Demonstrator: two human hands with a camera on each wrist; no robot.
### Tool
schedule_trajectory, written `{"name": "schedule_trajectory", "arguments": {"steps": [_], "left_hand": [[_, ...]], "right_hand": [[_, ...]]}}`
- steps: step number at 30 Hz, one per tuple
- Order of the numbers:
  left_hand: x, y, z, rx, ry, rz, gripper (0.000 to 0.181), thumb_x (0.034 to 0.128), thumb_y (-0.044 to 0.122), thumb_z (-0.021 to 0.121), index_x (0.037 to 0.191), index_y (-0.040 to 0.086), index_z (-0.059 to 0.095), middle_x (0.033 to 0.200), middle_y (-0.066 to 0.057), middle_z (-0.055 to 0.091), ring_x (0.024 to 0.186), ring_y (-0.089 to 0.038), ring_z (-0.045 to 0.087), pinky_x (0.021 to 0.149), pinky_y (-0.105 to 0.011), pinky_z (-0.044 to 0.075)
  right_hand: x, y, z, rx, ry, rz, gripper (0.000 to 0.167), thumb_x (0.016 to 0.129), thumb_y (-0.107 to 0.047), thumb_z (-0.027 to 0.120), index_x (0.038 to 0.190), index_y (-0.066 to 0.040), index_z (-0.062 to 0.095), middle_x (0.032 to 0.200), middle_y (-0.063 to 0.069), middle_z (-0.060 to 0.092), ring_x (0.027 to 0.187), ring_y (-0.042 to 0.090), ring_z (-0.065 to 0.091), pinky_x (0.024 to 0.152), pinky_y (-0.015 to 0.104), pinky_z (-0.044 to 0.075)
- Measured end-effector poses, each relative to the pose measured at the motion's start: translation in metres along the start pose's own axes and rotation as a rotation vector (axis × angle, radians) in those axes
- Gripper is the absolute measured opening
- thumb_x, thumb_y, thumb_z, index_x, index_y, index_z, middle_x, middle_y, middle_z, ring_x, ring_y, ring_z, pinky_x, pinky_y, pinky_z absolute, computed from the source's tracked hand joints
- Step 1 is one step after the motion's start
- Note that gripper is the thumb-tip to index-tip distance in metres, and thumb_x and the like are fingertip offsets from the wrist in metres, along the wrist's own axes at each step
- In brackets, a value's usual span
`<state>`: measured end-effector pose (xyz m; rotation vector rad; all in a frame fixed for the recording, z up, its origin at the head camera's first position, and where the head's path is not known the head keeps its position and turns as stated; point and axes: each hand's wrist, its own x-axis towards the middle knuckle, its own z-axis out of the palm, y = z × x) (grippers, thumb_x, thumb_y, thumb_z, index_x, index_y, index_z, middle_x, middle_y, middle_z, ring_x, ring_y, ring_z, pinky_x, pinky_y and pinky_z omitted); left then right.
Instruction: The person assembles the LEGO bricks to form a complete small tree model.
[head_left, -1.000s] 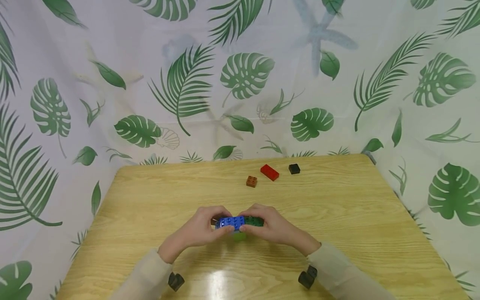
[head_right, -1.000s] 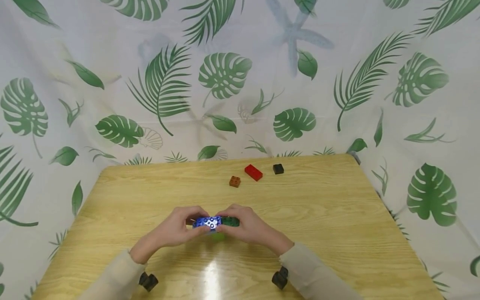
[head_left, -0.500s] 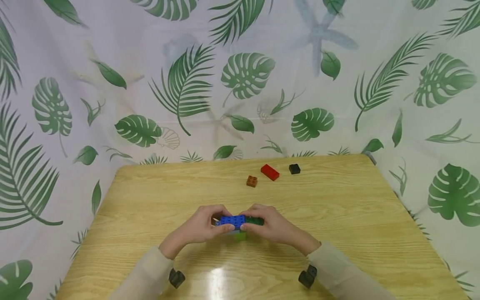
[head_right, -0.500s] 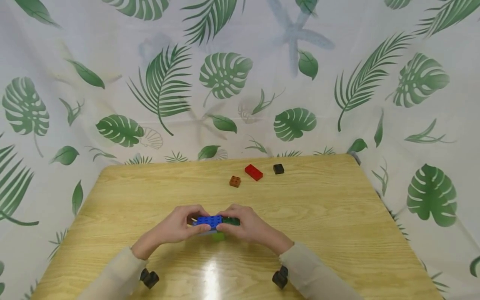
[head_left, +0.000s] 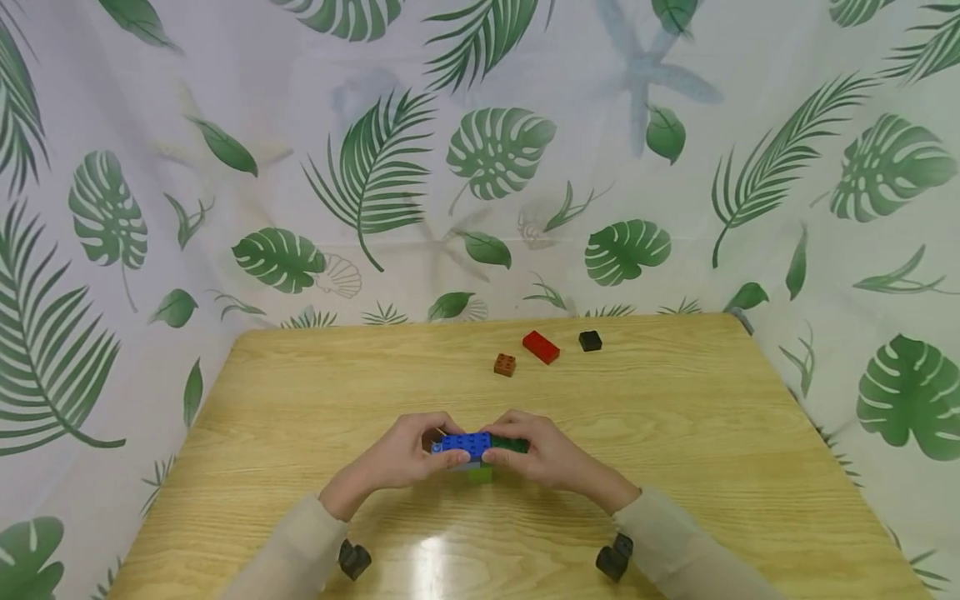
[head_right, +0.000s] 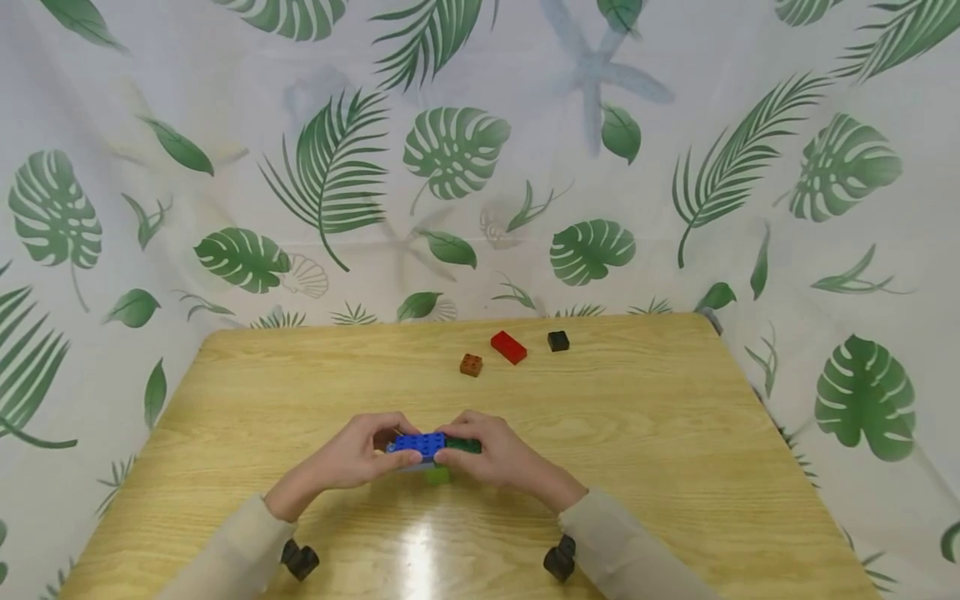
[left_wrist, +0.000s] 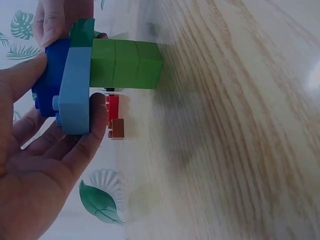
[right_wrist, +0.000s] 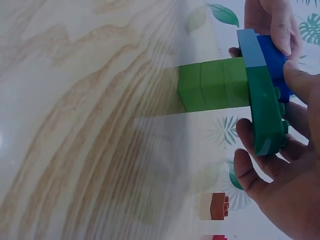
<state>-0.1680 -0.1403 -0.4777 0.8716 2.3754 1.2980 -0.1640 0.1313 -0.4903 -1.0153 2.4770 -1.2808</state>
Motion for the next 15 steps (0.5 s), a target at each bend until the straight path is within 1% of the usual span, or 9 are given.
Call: {"name": "schedule_trajectory", "arguments": {"steps": [5, 9, 12, 15], "left_hand": [[-0.002, 0.000, 0.001, 0.019, -0.003, -0.004, 0.027, 0.1004, 0.035, 0.074, 0.117, 0.014, 0.072, 0.109, -0.004, 0.074, 0.086, -0.016, 0.066, 0.077, -0.028, 0.056], [-0.001, -0.001, 0.003, 0.028, -0.008, 0.017, 0.029, 0.1011, 0.036, 0.073, 0.118, 0.013, 0.071, 0.109, -0.004, 0.074, 0.088, -0.013, 0.068, 0.079, -0.027, 0.057], [0.000, -0.001, 0.003, 0.029, -0.005, 0.030, 0.029, 0.1014, 0.036, 0.072, 0.119, 0.012, 0.071, 0.109, -0.004, 0.074, 0.090, -0.009, 0.069, 0.081, -0.028, 0.058], [-0.001, -0.002, 0.002, 0.030, -0.001, 0.030, 0.030, 0.1012, 0.036, 0.073, 0.120, 0.012, 0.071, 0.110, -0.004, 0.075, 0.091, -0.008, 0.069, 0.083, -0.028, 0.058]], "right_hand": [[-0.001, 0.001, 0.001, 0.025, -0.008, 0.019, 0.039, 0.104, -0.030, 0.069, 0.135, -0.007, 0.071, 0.119, 0.006, 0.073, 0.102, 0.015, 0.067, 0.087, 0.031, 0.057], [0.000, 0.004, -0.003, 0.043, 0.006, 0.092, 0.038, 0.106, -0.035, 0.065, 0.134, -0.012, 0.072, 0.122, 0.002, 0.074, 0.101, 0.014, 0.066, 0.085, 0.029, 0.054], [0.007, 0.009, -0.009, 0.025, 0.075, 0.152, 0.036, 0.107, -0.037, 0.062, 0.132, -0.013, 0.073, 0.124, 0.000, 0.074, 0.102, 0.014, 0.065, 0.083, 0.030, 0.052], [0.019, 0.019, -0.016, -0.033, 0.175, 0.173, 0.034, 0.106, -0.032, 0.065, 0.129, -0.009, 0.074, 0.123, 0.004, 0.074, 0.101, 0.016, 0.066, 0.081, 0.029, 0.052]]}}
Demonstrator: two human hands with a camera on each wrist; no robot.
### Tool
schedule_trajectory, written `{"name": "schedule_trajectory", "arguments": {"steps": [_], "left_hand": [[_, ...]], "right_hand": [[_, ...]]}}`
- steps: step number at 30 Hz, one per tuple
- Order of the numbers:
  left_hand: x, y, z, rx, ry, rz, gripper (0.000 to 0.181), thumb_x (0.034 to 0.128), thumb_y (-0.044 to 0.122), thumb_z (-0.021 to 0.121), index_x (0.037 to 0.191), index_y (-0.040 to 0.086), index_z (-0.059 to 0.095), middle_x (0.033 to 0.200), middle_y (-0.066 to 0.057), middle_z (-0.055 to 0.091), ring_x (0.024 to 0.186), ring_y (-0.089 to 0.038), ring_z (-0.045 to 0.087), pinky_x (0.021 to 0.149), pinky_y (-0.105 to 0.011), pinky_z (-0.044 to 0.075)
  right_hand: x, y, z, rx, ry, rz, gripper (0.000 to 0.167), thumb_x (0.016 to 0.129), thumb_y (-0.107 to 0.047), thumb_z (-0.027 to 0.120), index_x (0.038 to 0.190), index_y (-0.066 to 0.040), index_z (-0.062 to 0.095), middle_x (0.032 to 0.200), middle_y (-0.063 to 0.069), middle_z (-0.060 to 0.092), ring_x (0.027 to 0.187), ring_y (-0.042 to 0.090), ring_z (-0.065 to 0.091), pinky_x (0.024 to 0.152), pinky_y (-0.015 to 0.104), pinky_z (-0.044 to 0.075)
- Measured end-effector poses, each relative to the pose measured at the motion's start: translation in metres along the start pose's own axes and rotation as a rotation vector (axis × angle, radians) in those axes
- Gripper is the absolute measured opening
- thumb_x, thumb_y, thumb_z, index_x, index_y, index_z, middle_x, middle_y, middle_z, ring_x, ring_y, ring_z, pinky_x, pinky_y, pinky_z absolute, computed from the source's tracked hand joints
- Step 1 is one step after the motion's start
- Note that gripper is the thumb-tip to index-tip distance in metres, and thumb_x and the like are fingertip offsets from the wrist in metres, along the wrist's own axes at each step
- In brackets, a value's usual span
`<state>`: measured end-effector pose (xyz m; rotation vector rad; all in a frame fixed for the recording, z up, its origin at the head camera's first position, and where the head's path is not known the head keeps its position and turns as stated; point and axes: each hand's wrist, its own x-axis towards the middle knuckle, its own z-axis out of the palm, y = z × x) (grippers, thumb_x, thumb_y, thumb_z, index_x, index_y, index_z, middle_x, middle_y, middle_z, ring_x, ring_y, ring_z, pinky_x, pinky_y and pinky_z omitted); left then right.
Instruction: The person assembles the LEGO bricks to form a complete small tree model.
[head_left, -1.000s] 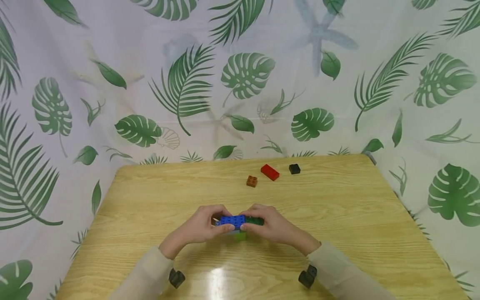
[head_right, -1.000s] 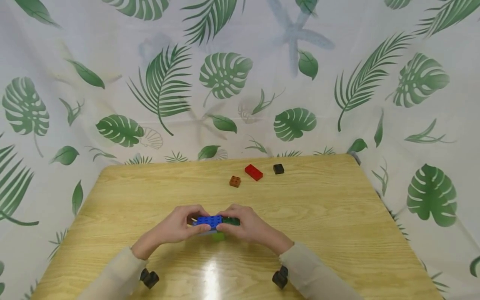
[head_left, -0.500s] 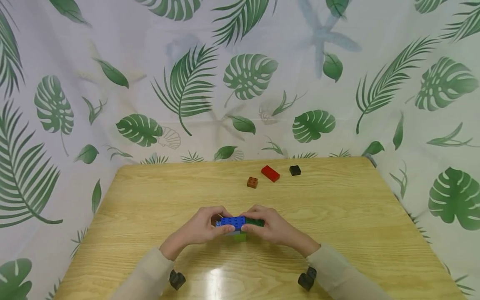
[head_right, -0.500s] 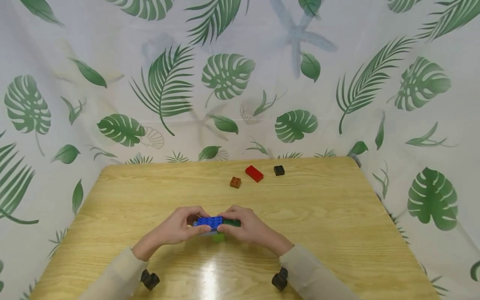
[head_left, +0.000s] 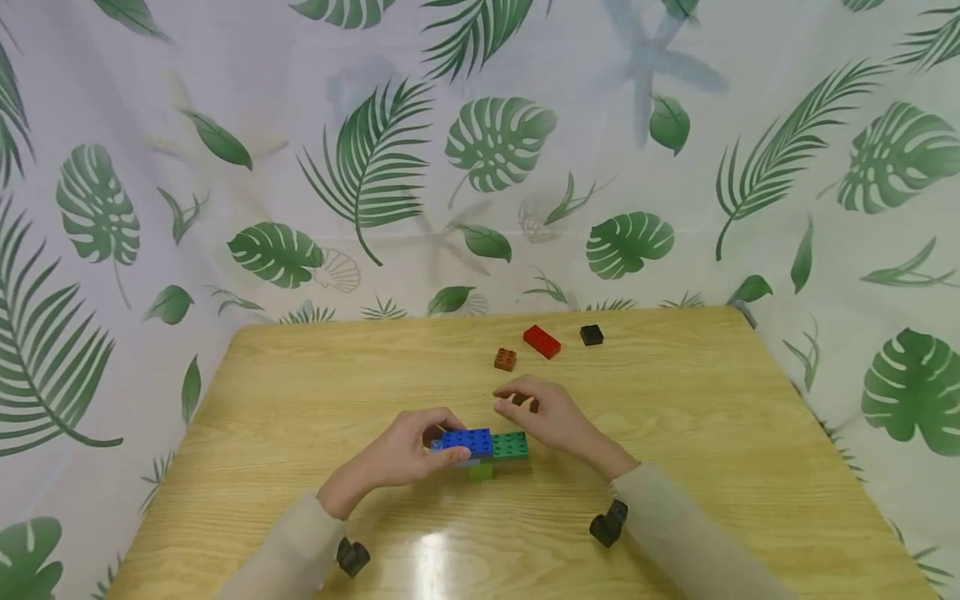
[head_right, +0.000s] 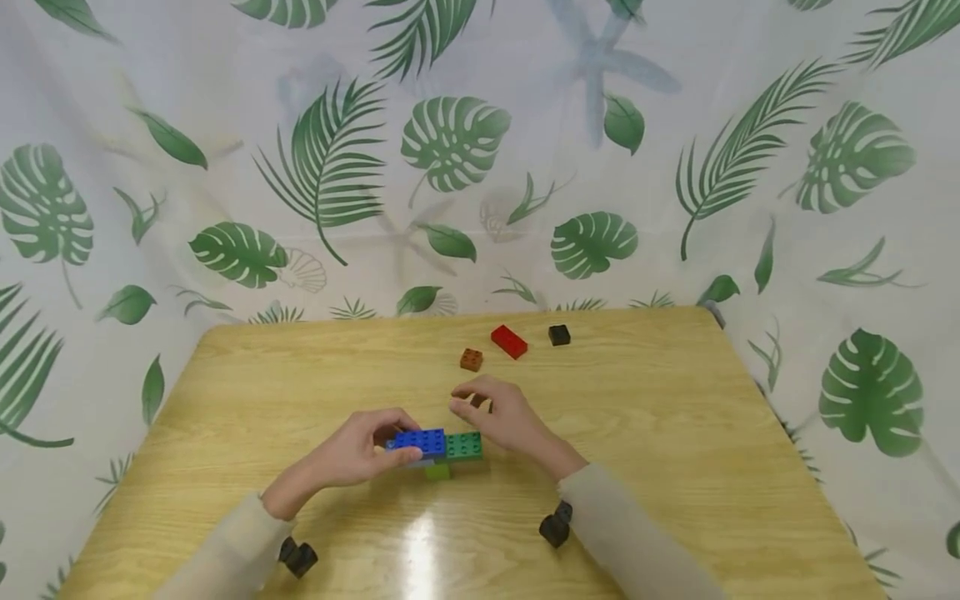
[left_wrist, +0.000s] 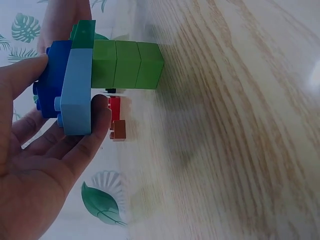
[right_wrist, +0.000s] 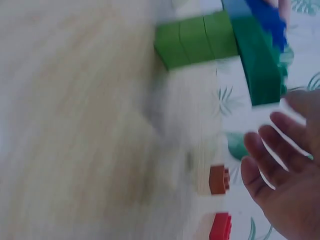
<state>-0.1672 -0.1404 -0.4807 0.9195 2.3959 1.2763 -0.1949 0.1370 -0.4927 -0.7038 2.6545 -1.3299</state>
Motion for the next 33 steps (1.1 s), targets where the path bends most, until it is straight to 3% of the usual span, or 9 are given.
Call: {"name": "schedule_trajectory", "arguments": {"steps": [3, 6, 13, 21, 26, 33], "left_hand": [[0.001, 0.000, 0.000, 0.010, 0.000, 0.001, 0.030, 0.1012, 0.036, 0.073, 0.120, 0.012, 0.071, 0.110, -0.003, 0.075, 0.092, -0.009, 0.069, 0.083, -0.028, 0.058], [0.000, 0.000, -0.001, 0.016, 0.002, -0.008, 0.030, 0.1009, 0.036, 0.073, 0.120, 0.013, 0.071, 0.110, -0.003, 0.075, 0.091, -0.010, 0.069, 0.082, -0.028, 0.058], [0.003, 0.001, -0.001, 0.020, -0.010, -0.033, 0.032, 0.1002, 0.038, 0.073, 0.120, 0.014, 0.071, 0.110, -0.003, 0.074, 0.090, -0.012, 0.068, 0.080, -0.027, 0.056], [0.002, 0.003, -0.003, 0.029, -0.008, -0.052, 0.031, 0.0994, 0.036, 0.075, 0.121, 0.013, 0.072, 0.111, -0.003, 0.074, 0.091, -0.012, 0.067, 0.081, -0.027, 0.057], [0.002, 0.003, -0.003, 0.046, -0.009, -0.050, 0.031, 0.0994, 0.036, 0.074, 0.121, 0.014, 0.072, 0.110, -0.003, 0.075, 0.090, -0.009, 0.067, 0.079, -0.025, 0.056], [0.003, 0.003, -0.004, 0.042, -0.011, -0.050, 0.030, 0.0993, 0.037, 0.074, 0.120, 0.015, 0.072, 0.111, -0.003, 0.075, 0.092, -0.012, 0.068, 0.079, -0.026, 0.056]], "right_hand": [[0.015, 0.009, -0.005, -0.055, 0.092, 0.005, 0.033, 0.102, -0.023, 0.071, 0.129, -0.005, 0.073, 0.124, 0.012, 0.073, 0.096, 0.021, 0.068, 0.073, 0.028, 0.052], [0.029, 0.019, -0.005, -0.085, 0.125, 0.016, 0.037, 0.099, -0.017, 0.073, 0.132, -0.001, 0.069, 0.130, 0.018, 0.070, 0.094, 0.026, 0.069, 0.072, 0.029, 0.053], [0.048, 0.035, 0.000, -0.135, 0.123, 0.073, 0.045, 0.097, -0.014, 0.072, 0.137, 0.004, 0.063, 0.128, 0.021, 0.065, 0.088, 0.022, 0.062, 0.075, 0.032, 0.052], [0.062, 0.044, 0.005, -0.173, 0.109, 0.125, 0.052, 0.098, -0.014, 0.072, 0.145, 0.002, 0.058, 0.140, 0.021, 0.057, 0.087, 0.021, 0.059, 0.080, 0.035, 0.052], [0.068, 0.053, 0.009, -0.191, 0.124, 0.143, 0.050, 0.098, -0.015, 0.073, 0.143, 0.002, 0.060, 0.140, 0.021, 0.058, 0.088, 0.021, 0.058, 0.080, 0.032, 0.050], [0.071, 0.059, 0.014, -0.206, 0.164, 0.130, 0.038, 0.098, -0.015, 0.074, 0.132, 0.000, 0.068, 0.126, 0.016, 0.066, 0.091, 0.023, 0.056, 0.083, 0.036, 0.048]]}}
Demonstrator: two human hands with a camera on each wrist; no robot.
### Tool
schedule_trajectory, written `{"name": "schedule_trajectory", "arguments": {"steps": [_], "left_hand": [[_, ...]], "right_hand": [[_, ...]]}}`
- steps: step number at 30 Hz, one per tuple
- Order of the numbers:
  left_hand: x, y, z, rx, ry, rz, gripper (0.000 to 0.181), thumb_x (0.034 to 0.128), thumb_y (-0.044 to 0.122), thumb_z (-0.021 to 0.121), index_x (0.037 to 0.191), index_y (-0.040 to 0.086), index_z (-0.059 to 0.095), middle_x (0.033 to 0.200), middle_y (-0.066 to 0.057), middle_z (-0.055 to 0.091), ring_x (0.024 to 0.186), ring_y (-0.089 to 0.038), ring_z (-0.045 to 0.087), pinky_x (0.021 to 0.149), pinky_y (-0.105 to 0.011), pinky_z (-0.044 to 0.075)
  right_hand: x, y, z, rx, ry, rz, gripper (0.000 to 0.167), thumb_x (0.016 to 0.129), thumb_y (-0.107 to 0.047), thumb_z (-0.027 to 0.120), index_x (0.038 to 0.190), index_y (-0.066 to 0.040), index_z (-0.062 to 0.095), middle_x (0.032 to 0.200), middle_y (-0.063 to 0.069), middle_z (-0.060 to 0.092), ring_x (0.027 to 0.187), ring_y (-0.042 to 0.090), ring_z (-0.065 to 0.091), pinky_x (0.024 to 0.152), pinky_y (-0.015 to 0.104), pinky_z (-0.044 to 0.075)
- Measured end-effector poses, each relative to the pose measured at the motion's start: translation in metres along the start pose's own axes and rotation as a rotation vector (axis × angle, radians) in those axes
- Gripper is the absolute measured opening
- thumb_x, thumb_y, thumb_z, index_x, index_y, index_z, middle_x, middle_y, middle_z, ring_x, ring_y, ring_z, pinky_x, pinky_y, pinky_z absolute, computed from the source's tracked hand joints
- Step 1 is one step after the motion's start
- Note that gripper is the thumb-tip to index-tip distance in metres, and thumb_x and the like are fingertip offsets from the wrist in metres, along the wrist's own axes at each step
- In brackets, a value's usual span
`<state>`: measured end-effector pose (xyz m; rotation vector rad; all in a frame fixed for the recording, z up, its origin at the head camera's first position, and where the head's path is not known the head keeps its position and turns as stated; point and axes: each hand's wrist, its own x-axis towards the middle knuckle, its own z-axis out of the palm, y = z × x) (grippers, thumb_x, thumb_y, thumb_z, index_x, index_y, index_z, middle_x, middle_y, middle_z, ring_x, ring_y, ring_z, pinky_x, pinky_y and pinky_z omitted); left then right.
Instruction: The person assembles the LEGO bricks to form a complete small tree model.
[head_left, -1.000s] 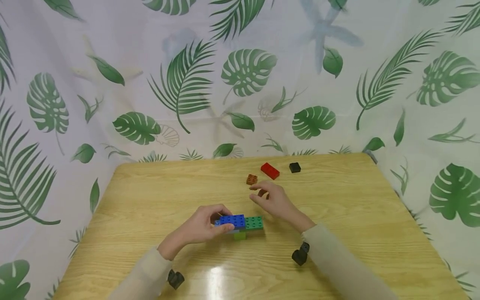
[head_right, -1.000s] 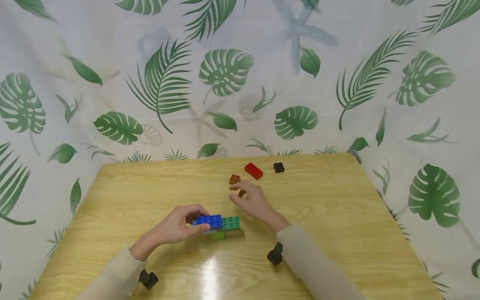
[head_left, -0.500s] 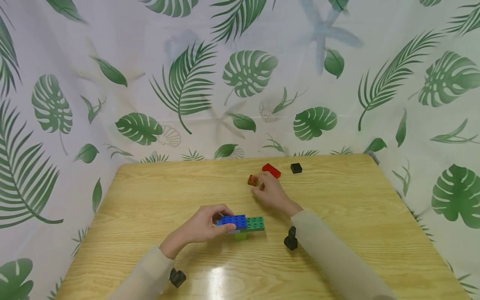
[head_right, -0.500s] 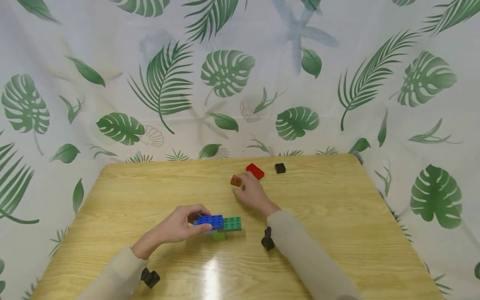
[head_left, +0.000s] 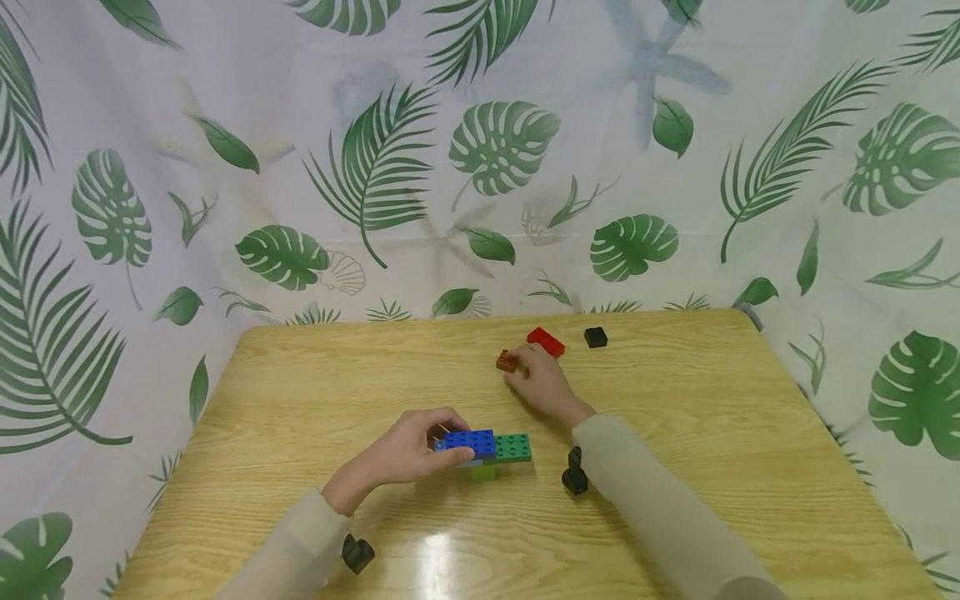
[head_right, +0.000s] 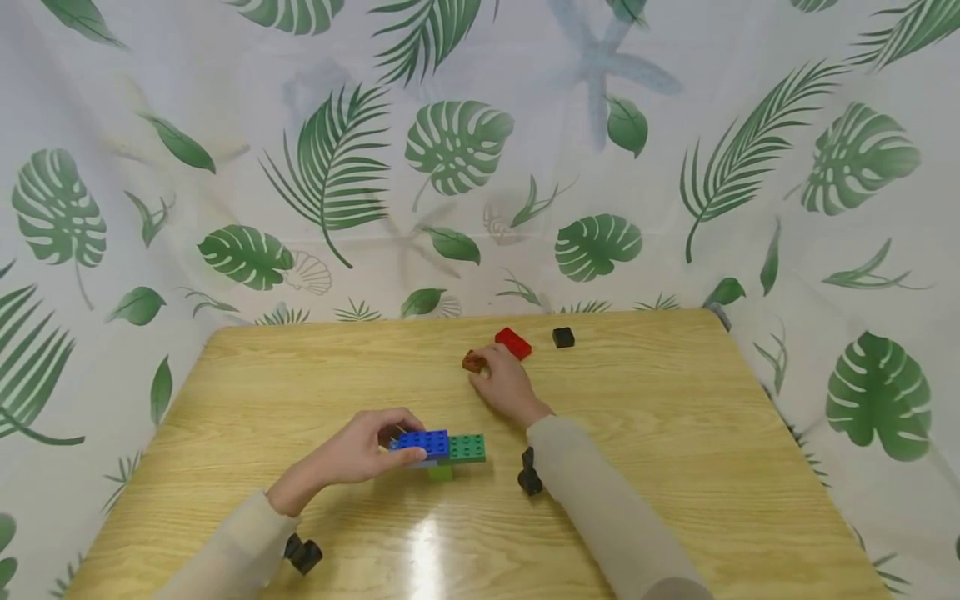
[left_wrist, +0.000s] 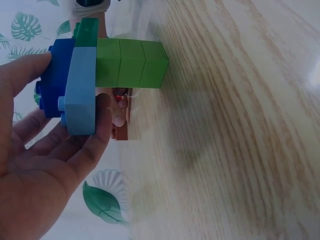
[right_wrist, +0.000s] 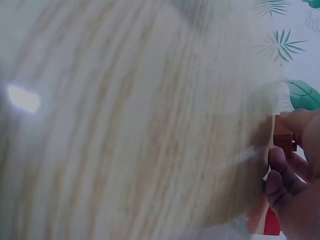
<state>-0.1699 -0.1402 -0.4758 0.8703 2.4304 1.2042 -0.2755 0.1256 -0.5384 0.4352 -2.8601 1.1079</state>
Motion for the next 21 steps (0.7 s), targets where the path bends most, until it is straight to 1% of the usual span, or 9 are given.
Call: {"name": "schedule_trajectory", "arguments": {"steps": [6, 10, 14, 19, 21], "left_hand": [[0.000, -0.001, 0.000, 0.003, 0.007, 0.009, 0.030, 0.0992, 0.036, 0.074, 0.120, 0.015, 0.072, 0.111, -0.004, 0.075, 0.093, -0.013, 0.068, 0.078, -0.026, 0.056], [0.001, 0.000, 0.000, 0.007, 0.002, 0.007, 0.029, 0.0988, 0.035, 0.075, 0.119, 0.015, 0.072, 0.111, -0.004, 0.075, 0.092, -0.013, 0.068, 0.077, -0.025, 0.056], [0.002, 0.000, 0.000, 0.009, -0.002, 0.003, 0.029, 0.0990, 0.035, 0.075, 0.120, 0.015, 0.072, 0.111, -0.004, 0.075, 0.092, -0.014, 0.068, 0.077, -0.025, 0.056], [0.002, 0.000, 0.000, 0.009, -0.002, 0.000, 0.029, 0.0992, 0.035, 0.074, 0.120, 0.015, 0.072, 0.111, -0.004, 0.075, 0.092, -0.013, 0.068, 0.078, -0.025, 0.056], [0.002, 0.000, 0.000, 0.010, -0.002, -0.001, 0.028, 0.0992, 0.034, 0.074, 0.119, 0.014, 0.072, 0.111, -0.004, 0.075, 0.092, -0.012, 0.068, 0.078, -0.025, 0.056]], "right_hand": [[0.001, 0.002, 0.004, -0.004, 0.026, 0.012, 0.028, 0.099, -0.016, 0.074, 0.124, -0.003, 0.070, 0.120, 0.013, 0.068, 0.098, 0.025, 0.060, 0.090, 0.041, 0.053], [-0.002, 0.001, 0.000, 0.012, 0.038, 0.007, 0.019, 0.100, -0.014, 0.073, 0.115, -0.004, 0.072, 0.115, 0.013, 0.069, 0.097, 0.026, 0.062, 0.089, 0.043, 0.055], [-0.007, 0.001, -0.006, 0.060, 0.035, 0.007, 0.018, 0.099, -0.016, 0.074, 0.114, -0.006, 0.072, 0.114, 0.012, 0.070, 0.089, 0.022, 0.061, 0.082, 0.038, 0.053], [-0.013, 0.000, -0.019, 0.118, 0.010, -0.004, 0.025, 0.098, -0.018, 0.076, 0.120, -0.009, 0.071, 0.118, 0.009, 0.071, 0.078, 0.016, 0.060, 0.074, 0.029, 0.051], [-0.016, -0.003, -0.025, 0.131, 0.004, -0.021, 0.028, 0.096, -0.016, 0.077, 0.123, -0.008, 0.070, 0.120, 0.010, 0.072, 0.076, 0.015, 0.060, 0.071, 0.027, 0.051]]}}
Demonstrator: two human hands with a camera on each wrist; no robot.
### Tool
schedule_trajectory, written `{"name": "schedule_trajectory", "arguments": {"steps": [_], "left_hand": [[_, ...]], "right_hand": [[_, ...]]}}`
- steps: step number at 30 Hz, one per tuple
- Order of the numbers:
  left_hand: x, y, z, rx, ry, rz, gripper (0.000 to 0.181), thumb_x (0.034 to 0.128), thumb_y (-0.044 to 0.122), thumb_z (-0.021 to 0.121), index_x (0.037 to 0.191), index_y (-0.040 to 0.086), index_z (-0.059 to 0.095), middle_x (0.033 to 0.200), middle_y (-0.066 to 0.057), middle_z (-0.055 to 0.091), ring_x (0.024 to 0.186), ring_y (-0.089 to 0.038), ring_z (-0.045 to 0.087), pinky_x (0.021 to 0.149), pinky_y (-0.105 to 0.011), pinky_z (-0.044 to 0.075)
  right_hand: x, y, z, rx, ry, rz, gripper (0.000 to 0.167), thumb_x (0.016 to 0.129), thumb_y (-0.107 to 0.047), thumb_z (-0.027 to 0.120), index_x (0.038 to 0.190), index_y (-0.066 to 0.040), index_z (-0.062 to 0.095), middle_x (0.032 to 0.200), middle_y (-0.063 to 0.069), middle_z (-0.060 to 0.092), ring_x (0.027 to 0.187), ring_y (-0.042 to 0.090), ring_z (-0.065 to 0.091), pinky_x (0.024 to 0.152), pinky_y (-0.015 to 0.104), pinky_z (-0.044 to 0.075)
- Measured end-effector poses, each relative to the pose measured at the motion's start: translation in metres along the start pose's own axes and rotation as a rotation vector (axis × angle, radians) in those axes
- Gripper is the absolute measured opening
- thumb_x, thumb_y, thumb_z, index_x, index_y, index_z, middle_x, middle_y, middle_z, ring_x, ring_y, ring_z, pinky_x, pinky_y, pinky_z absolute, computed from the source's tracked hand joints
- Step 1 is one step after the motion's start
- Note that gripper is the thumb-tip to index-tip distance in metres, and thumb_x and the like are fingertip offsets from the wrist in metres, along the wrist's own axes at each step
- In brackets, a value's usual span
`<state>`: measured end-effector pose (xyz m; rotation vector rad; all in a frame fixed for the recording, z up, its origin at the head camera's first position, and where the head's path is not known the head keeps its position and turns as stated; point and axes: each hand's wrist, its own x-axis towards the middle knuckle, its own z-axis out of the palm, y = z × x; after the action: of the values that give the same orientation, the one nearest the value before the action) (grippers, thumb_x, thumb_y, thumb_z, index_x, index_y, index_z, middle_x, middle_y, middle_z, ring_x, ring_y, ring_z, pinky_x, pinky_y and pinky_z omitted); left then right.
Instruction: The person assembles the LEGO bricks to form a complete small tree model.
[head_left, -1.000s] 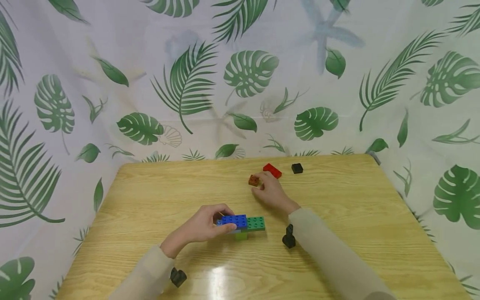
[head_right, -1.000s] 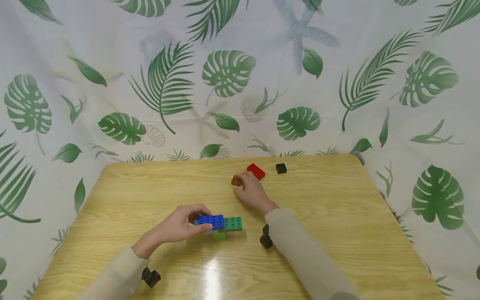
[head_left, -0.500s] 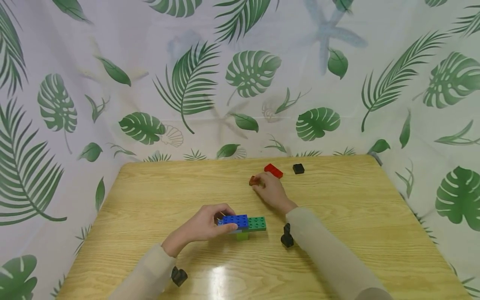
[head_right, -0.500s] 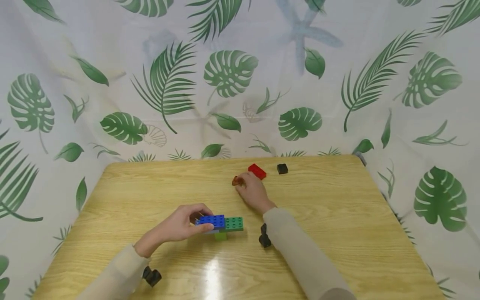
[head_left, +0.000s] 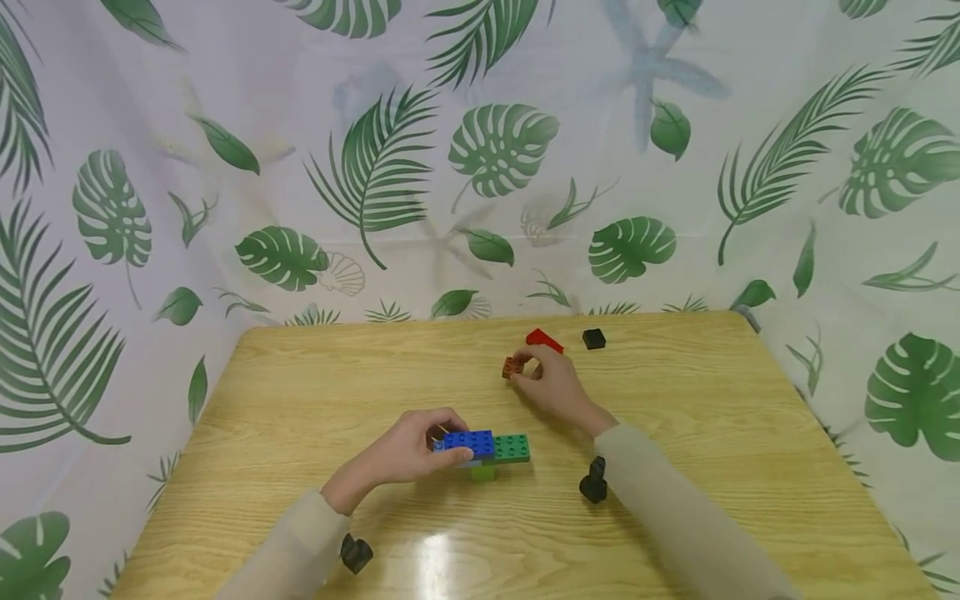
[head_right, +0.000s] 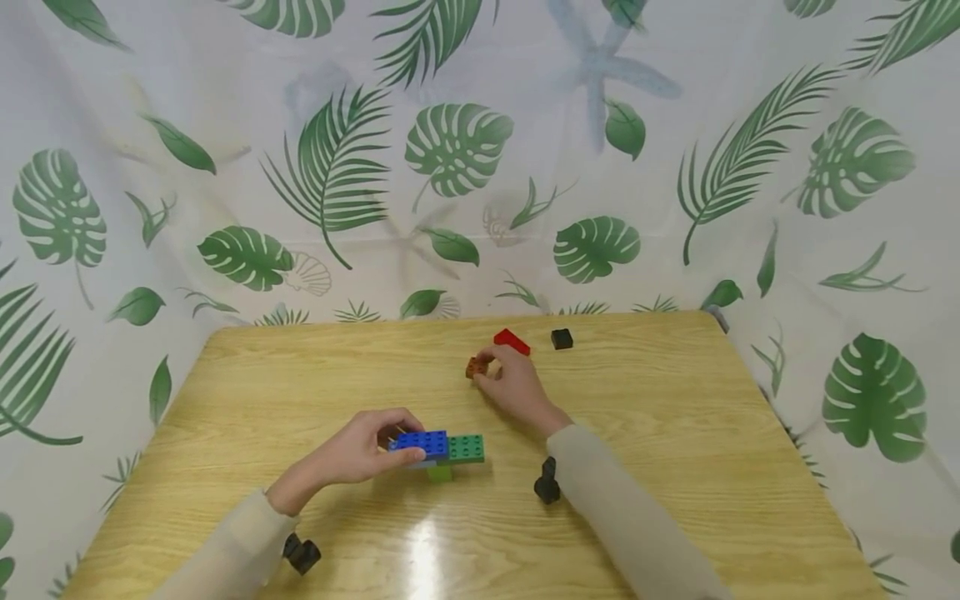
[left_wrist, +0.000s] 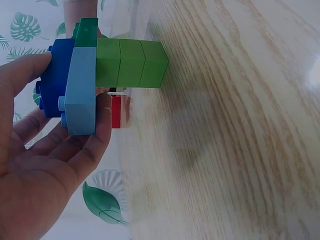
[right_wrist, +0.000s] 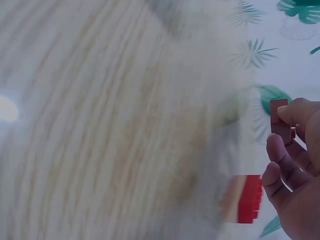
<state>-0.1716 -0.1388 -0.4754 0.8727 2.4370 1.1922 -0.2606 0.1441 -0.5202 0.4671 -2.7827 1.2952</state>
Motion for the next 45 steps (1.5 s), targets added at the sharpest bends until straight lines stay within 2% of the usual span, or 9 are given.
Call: {"name": "schedule_trajectory", "arguments": {"steps": [8, 14, 20, 25, 28, 35, 41, 45], "left_hand": [[-0.001, -0.001, 0.000, -0.003, 0.005, 0.014, 0.029, 0.0999, 0.035, 0.074, 0.118, 0.012, 0.072, 0.110, -0.007, 0.075, 0.090, -0.012, 0.068, 0.076, -0.025, 0.055], [-0.001, -0.001, 0.000, -0.002, 0.008, 0.017, 0.027, 0.1000, 0.034, 0.074, 0.117, 0.013, 0.072, 0.109, -0.006, 0.075, 0.089, -0.010, 0.068, 0.075, -0.025, 0.055], [-0.001, 0.000, -0.001, 0.002, 0.005, -0.003, 0.026, 0.0989, 0.033, 0.075, 0.118, 0.015, 0.072, 0.109, -0.003, 0.075, 0.090, -0.010, 0.068, 0.077, -0.025, 0.056], [0.000, 0.000, -0.001, -0.003, 0.001, 0.008, 0.027, 0.0996, 0.034, 0.074, 0.117, 0.013, 0.072, 0.109, -0.005, 0.075, 0.090, -0.010, 0.068, 0.076, -0.026, 0.056], [0.000, 0.000, -0.001, -0.010, 0.001, 0.015, 0.029, 0.0999, 0.035, 0.074, 0.117, 0.012, 0.072, 0.109, -0.007, 0.075, 0.090, -0.011, 0.068, 0.076, -0.026, 0.056], [0.001, 0.000, 0.000, -0.012, -0.001, 0.018, 0.027, 0.1001, 0.034, 0.073, 0.117, 0.012, 0.072, 0.109, -0.007, 0.075, 0.089, -0.010, 0.067, 0.075, -0.025, 0.056], [0.001, 0.000, 0.000, -0.019, -0.008, 0.014, 0.028, 0.1003, 0.034, 0.073, 0.118, 0.013, 0.072, 0.110, -0.007, 0.075, 0.090, -0.010, 0.068, 0.076, -0.025, 0.056], [0.000, 0.001, 0.000, -0.020, -0.006, 0.018, 0.028, 0.1005, 0.035, 0.073, 0.117, 0.013, 0.072, 0.110, -0.007, 0.075, 0.090, -0.011, 0.069, 0.076, -0.025, 0.056]], "right_hand": [[-0.011, -0.018, -0.016, 0.001, 0.023, -0.072, 0.033, 0.093, -0.013, 0.080, 0.125, -0.007, 0.073, 0.121, 0.013, 0.072, 0.077, 0.014, 0.061, 0.070, 0.025, 0.052], [-0.024, -0.033, -0.025, 0.055, -0.014, -0.089, 0.033, 0.094, -0.014, 0.079, 0.126, -0.010, 0.073, 0.119, 0.010, 0.071, 0.079, 0.015, 0.062, 0.066, 0.026, 0.053], [-0.039, -0.046, -0.031, 0.044, -0.041, -0.183, 0.032, 0.093, -0.013, 0.080, 0.125, -0.010, 0.075, 0.115, 0.007, 0.072, 0.082, 0.014, 0.063, 0.069, 0.025, 0.052], [-0.052, -0.054, -0.033, 0.049, -0.078, -0.225, 0.031, 0.092, -0.014, 0.081, 0.122, -0.013, 0.076, 0.111, 0.000, 0.072, 0.090, 0.025, 0.064, 0.071, 0.026, 0.050], [-0.059, -0.057, -0.033, 0.042, -0.094, -0.244, 0.031, 0.091, -0.014, 0.082, 0.121, -0.014, 0.077, 0.111, -0.001, 0.072, 0.093, 0.027, 0.064, 0.073, 0.026, 0.050], [-0.071, -0.061, -0.030, 0.060, -0.158, -0.278, 0.032, 0.090, -0.011, 0.081, 0.121, -0.014, 0.076, 0.111, -0.002, 0.072, 0.096, 0.022, 0.064, 0.076, 0.031, 0.053], [-0.079, -0.062, -0.027, 0.070, -0.207, -0.287, 0.033, 0.090, -0.011, 0.081, 0.123, -0.014, 0.075, 0.112, -0.003, 0.070, 0.098, 0.028, 0.065, 0.077, 0.033, 0.053], [-0.083, -0.062, -0.027, 0.063, -0.232, -0.289, 0.033, 0.090, -0.012, 0.081, 0.123, -0.014, 0.075, 0.113, -0.002, 0.071, 0.098, 0.021, 0.065, 0.078, 0.038, 0.054]]}}
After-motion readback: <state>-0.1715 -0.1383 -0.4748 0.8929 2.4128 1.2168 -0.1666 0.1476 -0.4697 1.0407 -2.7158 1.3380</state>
